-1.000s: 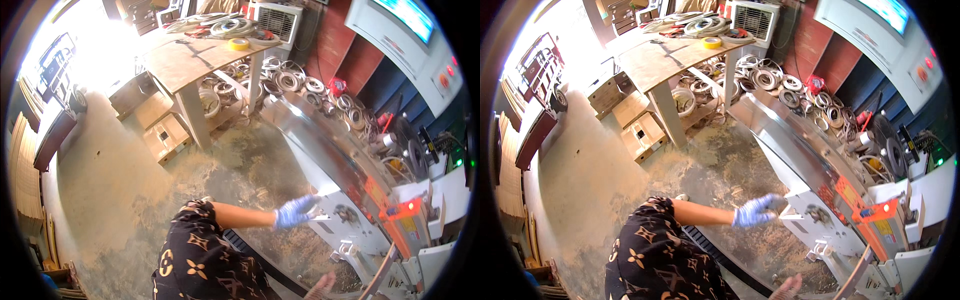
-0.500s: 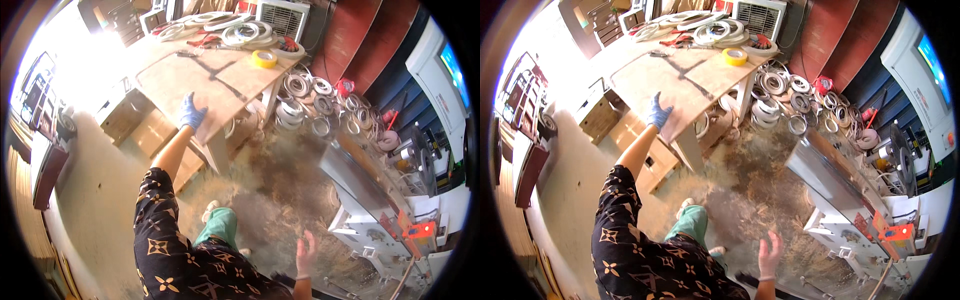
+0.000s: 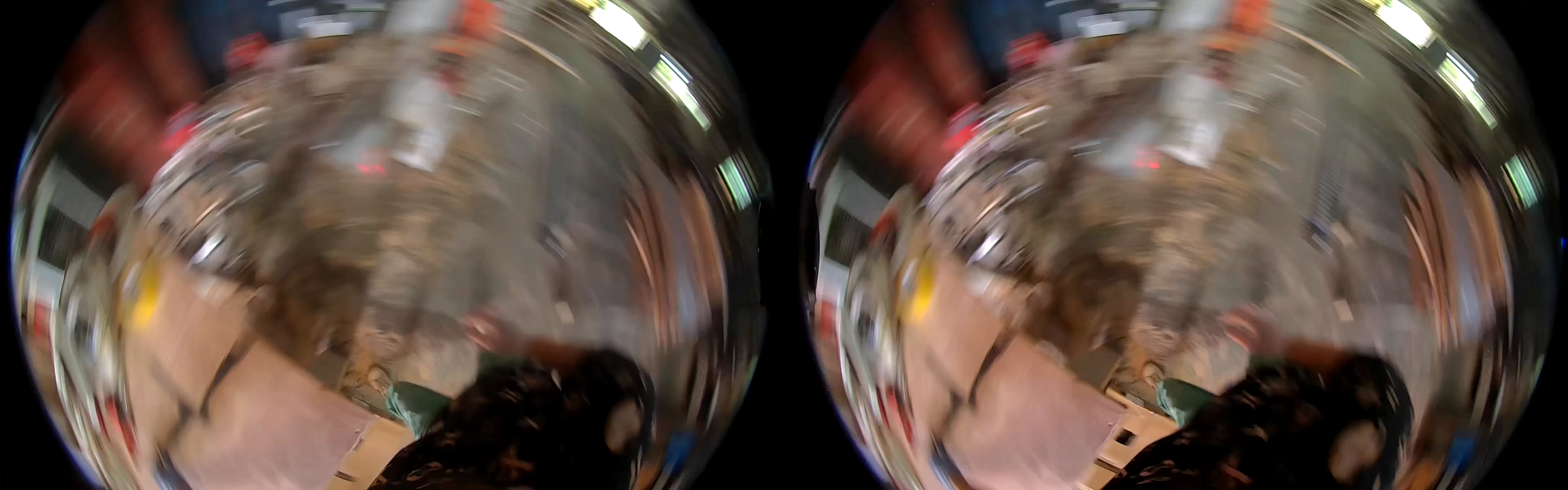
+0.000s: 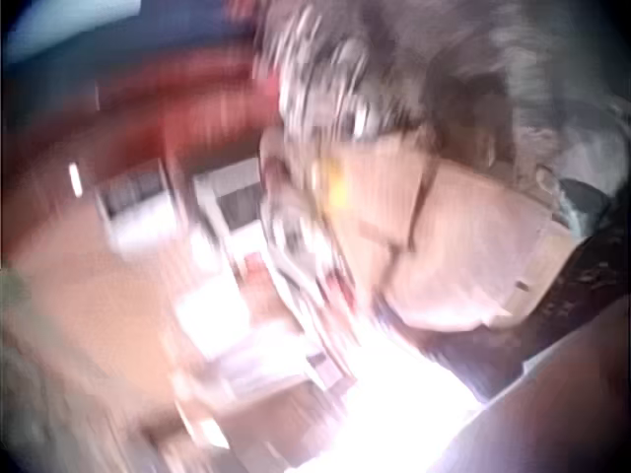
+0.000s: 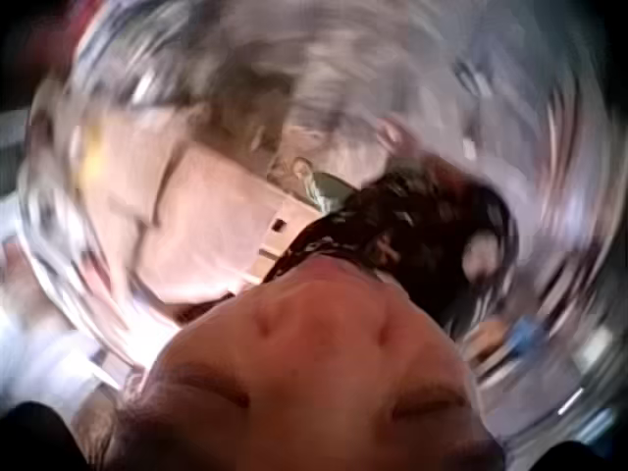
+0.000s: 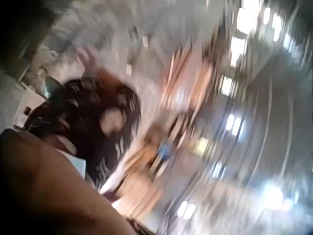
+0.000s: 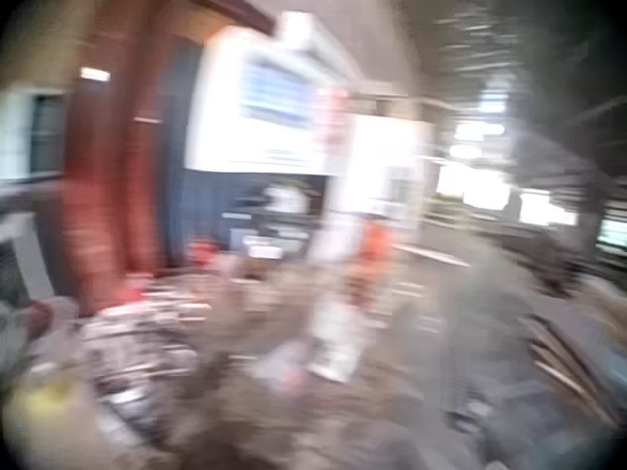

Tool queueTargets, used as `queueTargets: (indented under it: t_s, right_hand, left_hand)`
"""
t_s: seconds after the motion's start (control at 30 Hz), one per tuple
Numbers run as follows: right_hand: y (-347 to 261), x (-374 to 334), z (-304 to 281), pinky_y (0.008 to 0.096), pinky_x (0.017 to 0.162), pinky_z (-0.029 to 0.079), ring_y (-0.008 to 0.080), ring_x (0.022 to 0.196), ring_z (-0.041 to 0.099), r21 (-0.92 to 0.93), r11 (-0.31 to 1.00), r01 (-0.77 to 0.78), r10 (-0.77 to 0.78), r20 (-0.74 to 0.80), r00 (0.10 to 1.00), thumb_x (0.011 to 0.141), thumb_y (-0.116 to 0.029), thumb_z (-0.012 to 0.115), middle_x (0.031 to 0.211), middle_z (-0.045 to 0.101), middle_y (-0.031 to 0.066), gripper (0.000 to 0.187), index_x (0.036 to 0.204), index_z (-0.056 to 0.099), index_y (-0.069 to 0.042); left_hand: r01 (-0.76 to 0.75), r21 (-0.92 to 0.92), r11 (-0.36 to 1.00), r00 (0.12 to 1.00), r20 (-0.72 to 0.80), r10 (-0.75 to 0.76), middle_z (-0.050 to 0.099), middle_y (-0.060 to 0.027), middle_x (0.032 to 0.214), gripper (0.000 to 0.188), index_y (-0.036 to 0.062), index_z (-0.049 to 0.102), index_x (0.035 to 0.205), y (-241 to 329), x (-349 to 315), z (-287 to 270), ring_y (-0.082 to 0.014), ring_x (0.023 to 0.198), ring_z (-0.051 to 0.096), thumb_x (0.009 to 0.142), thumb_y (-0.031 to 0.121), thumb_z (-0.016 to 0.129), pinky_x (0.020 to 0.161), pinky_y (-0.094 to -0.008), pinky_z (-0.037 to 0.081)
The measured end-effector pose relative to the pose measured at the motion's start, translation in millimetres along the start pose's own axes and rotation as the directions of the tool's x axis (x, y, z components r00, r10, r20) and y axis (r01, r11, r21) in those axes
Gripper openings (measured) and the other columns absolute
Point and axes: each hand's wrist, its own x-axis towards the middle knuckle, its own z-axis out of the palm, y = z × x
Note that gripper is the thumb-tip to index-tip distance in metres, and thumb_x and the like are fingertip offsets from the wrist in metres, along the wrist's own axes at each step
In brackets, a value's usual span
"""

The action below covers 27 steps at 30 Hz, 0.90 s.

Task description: The person repeatedly picks up large rectangular wood panels from a stack, carries them to a panel saw, aligns them, and cuts them. After each cut, the person returns the panel to the stack and repeats the process.

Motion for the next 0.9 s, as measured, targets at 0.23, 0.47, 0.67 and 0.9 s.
queueTargets:
  t_s: [0.23, 0.47, 0.67, 0.9]
  right_hand:
    - [10.7, -55.1, -24.1, 0.0444, 0.088, 0.044, 0.0362, 0.104, 0.054, -0.030, 0.926, -0.375, 0.374, -0.051, 0.926, 0.083, -0.037, 0.061, 0.111, 0.058, 0.0145, 0.039, 0.116, 0.058, -0.016]
    - [167.6, -161.2, -100.7, 0.0345, 0.078, 0.051, 0.0259, 0.090, 0.064, 0.600, 0.516, -0.612, 0.842, -0.486, 0.233, 0.081, -0.029, 0.062, 0.101, 0.066, 0.0147, 0.035, 0.108, 0.061, -0.006]
    - [414.5, -348.2, -311.1, 0.0401, 0.077, 0.049, 0.0374, 0.086, 0.063, 0.655, 0.559, -0.509, 0.468, -0.756, -0.459, 0.077, -0.027, 0.066, 0.090, 0.064, 0.0225, 0.037, 0.099, 0.058, 0.001]
    - [555.2, -451.1, -484.2, 0.0469, 0.090, 0.044, 0.0405, 0.105, 0.056, 0.763, 0.169, -0.624, 0.535, -0.603, -0.592, 0.078, -0.044, 0.060, 0.114, 0.054, 0.0256, 0.057, 0.118, 0.049, -0.004]
  left_hand:
    - [-0.228, -0.461, 0.858, 0.960, -0.254, 0.119, 0.043, -0.0129, 0.126, 0.058, 0.0119, 0.043, 0.130, 230.3, -75.4, -62.5, -0.0256, 0.108, 0.044, 0.079, 0.031, 0.064, 0.087, -0.0341, 0.038]
    - [-0.243, -0.926, 0.289, 0.927, -0.135, 0.349, 0.048, -0.0123, 0.116, 0.052, 0.0083, 0.044, 0.127, 419.0, -313.6, -163.2, -0.0221, 0.097, 0.048, 0.082, 0.026, 0.063, 0.078, -0.0309, 0.042]
    - [0.008, -0.997, 0.077, 0.803, 0.052, 0.593, 0.052, -0.0117, 0.108, 0.047, 0.0052, 0.045, 0.124, 550.6, -525.9, -210.6, -0.0190, 0.088, 0.052, 0.084, 0.023, 0.062, 0.069, -0.0281, 0.046]
    - [0.091, -0.993, -0.079, 0.524, -0.020, 0.851, 0.052, -0.0045, 0.098, 0.048, 0.0080, 0.042, 0.127, 719.8, -732.0, -271.6, -0.0141, 0.076, 0.052, 0.084, 0.014, 0.062, 0.060, -0.0256, 0.047]
